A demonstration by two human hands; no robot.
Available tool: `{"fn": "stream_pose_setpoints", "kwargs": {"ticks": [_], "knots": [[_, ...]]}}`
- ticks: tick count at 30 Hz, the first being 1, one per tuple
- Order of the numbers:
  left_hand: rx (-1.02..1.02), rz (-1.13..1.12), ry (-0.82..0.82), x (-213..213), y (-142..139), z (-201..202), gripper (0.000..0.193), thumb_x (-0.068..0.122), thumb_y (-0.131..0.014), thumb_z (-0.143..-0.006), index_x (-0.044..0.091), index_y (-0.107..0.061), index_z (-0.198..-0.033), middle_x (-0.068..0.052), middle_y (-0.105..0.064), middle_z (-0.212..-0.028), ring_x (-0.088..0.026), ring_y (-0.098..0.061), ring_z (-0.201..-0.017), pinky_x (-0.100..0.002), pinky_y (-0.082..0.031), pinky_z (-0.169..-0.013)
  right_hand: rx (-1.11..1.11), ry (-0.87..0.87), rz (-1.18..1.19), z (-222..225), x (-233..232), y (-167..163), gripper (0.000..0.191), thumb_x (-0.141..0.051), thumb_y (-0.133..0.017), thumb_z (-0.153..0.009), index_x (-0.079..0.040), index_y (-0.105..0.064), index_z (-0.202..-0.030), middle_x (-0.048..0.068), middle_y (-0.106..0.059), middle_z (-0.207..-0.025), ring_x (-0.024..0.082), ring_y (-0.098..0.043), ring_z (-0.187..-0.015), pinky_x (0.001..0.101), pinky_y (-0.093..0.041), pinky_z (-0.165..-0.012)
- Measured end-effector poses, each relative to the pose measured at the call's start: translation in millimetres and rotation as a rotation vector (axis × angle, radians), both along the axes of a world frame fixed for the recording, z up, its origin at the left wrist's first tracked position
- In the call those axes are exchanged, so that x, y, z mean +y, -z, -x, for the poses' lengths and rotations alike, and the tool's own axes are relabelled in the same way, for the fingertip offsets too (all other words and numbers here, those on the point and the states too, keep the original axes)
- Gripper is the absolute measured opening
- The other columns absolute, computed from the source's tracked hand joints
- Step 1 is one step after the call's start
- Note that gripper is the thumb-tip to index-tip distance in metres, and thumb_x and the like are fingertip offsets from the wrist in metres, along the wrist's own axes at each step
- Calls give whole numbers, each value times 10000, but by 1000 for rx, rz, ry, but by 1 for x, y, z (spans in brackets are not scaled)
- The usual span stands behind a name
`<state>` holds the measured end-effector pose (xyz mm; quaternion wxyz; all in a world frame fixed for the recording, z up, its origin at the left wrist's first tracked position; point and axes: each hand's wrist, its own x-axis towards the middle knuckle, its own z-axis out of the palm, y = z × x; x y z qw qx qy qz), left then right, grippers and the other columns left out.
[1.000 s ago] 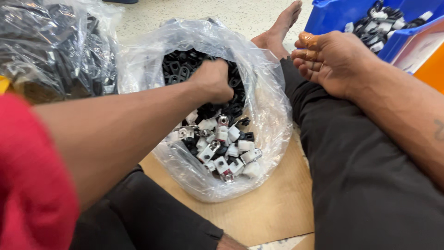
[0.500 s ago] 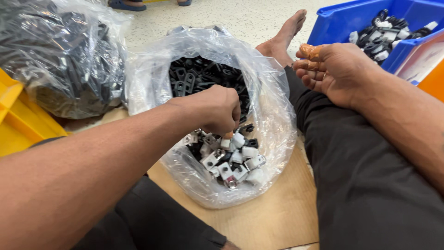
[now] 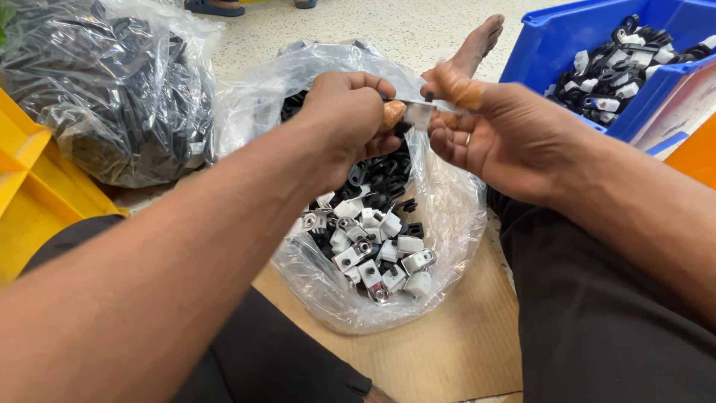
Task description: The person sits on the floor and assembles small white and black plastic components by hand, pressing pairs of parts together. They repeatedly pick parts from a plastic-lined bag on the floor and place assembled units into a blue bin beside them.
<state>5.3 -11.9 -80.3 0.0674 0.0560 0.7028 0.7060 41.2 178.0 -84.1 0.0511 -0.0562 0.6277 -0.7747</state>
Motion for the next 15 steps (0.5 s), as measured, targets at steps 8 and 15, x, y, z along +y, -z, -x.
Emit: {"fn": "stream_pose_setpoints", "kwargs": {"ticks": [8,15], "knots": [[-56,-263,-128,5,4,-4,162,47,-740,-850,-31,-704,-987,-131,-699,-1003,-191,-698,-883,-300,-677,-822,-21,81,-21,3,-1,3,183,-170,-584,-980,-35,-642,-1088,57,-653,-1032,181,-677,-906,324,-597,-806],[111,538,-103,-3,2,-7,261,165,-801,-875,116,-697,-1109,-76,-703,-1102,-181,-697,-995,-324,-596,-848,232,86,-167,5,8,8,305,-32,-622,-964,-21,-662,-1267,62,-705,-1134,138,-666,-880,266,-571,-770]]}}
